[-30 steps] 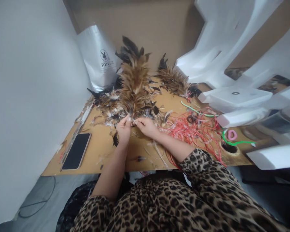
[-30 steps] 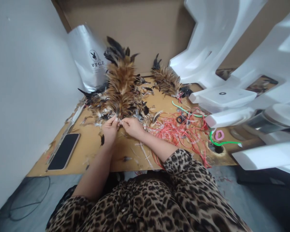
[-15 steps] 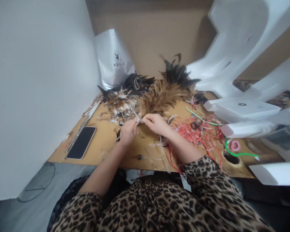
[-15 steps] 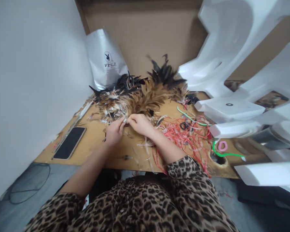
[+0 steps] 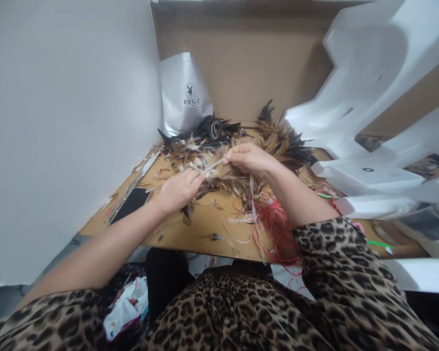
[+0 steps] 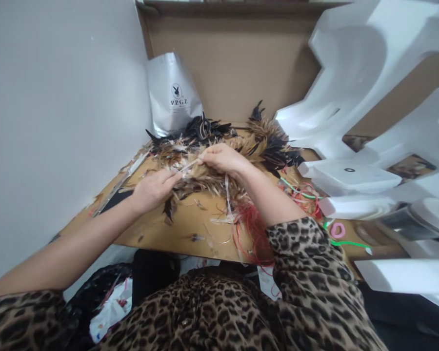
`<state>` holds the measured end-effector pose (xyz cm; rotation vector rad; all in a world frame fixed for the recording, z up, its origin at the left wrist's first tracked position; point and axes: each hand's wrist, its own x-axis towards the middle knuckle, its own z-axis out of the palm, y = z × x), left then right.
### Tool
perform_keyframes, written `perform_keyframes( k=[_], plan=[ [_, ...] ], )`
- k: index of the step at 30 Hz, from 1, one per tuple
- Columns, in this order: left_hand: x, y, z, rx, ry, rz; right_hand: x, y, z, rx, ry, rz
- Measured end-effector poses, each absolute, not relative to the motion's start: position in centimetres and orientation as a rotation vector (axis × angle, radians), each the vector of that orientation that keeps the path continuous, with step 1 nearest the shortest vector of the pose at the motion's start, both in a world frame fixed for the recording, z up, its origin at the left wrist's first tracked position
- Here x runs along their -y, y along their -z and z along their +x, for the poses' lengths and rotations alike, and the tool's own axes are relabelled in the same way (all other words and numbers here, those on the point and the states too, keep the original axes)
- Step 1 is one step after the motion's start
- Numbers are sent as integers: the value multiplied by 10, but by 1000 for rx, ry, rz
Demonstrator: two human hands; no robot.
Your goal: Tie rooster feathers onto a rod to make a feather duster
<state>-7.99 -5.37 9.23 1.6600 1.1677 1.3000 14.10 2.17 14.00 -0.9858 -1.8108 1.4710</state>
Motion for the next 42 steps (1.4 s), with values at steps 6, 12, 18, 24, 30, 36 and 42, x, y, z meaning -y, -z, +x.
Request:
perform_keyframes(
  k=[6,12,18,24,30,36,42],
  plan=[
    [84,-124,-132,-1316,-953,2211,-54,-154,212,1900,-1302,-1131],
    [100,-119,-178,-1415,-1064,1557,-74,-93,264,1718,-1264,-1287],
    [80,-86,-153,-1032,-1481,981,-43,-67,248,2173,-1176,-1360],
    [53,-54,-66,-849,-1537,748,2,-69,146,1723,-1285,-970],
    [45,-26,-30,-808,-1607,711,12,-34,80,1460,-1511,-724],
    [45,-11,-35,-805,-1673,679,10,-10,80,1414,-1615,-750],
    [46,-2,-34,-755,-1634,625,12,-8,76,1373,-1490,-649]
  ],
)
